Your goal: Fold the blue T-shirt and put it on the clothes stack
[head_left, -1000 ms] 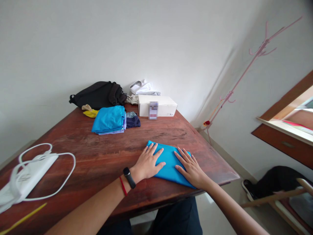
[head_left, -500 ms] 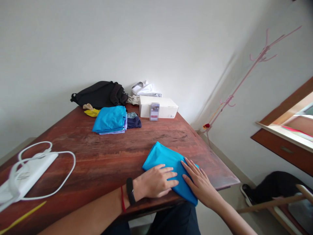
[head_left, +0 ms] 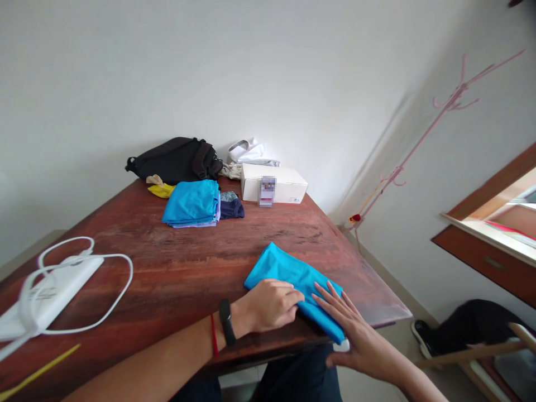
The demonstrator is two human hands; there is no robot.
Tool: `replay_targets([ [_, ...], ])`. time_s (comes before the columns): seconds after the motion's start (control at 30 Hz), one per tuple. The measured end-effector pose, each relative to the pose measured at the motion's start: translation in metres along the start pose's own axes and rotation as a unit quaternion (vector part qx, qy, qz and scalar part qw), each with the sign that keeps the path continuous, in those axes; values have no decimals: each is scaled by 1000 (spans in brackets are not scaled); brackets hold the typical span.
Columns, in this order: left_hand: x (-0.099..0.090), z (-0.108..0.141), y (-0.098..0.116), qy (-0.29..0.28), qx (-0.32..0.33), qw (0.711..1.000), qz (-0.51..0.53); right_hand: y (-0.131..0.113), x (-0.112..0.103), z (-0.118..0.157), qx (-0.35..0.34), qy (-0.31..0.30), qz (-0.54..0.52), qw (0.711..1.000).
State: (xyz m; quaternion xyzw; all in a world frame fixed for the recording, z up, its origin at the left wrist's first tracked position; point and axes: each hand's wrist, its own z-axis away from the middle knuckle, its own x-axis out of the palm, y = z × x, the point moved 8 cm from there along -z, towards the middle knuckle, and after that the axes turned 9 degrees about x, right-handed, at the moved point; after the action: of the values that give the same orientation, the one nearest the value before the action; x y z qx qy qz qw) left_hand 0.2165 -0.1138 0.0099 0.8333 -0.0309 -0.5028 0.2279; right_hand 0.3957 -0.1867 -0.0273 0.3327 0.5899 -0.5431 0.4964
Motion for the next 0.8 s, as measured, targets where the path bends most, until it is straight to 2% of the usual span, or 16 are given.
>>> replay_targets([
  [0.1, -10, -1, 3, -1, 8, 998, 67, 4, -4, -7, 20, 72, 0, 997],
  [0.17, -17, 0, 2, 9, -6, 996, 92, 3, -9, -12, 16, 91, -27, 995],
  [0.33, -34, 0, 3, 11, -6, 989, 147, -18, -34, -22, -21, 38, -137, 990],
  [0.47, -55, 0, 0, 51, -9, 972, 229, -30, -70, -27, 9, -14, -176, 984],
  [0.57, -62, 2, -8, 68, -34, 940, 333, -40, -102, -36, 31, -47, -172, 983],
  [0.67, -62, 4, -19, 74, -68, 899, 427, -58, -123, -50, 33, -145, -189, 971],
  [0.8, -61, 8, -51, 131, -135, 827, 531, -96, -149, -74, -42, -261, -214, 940],
])
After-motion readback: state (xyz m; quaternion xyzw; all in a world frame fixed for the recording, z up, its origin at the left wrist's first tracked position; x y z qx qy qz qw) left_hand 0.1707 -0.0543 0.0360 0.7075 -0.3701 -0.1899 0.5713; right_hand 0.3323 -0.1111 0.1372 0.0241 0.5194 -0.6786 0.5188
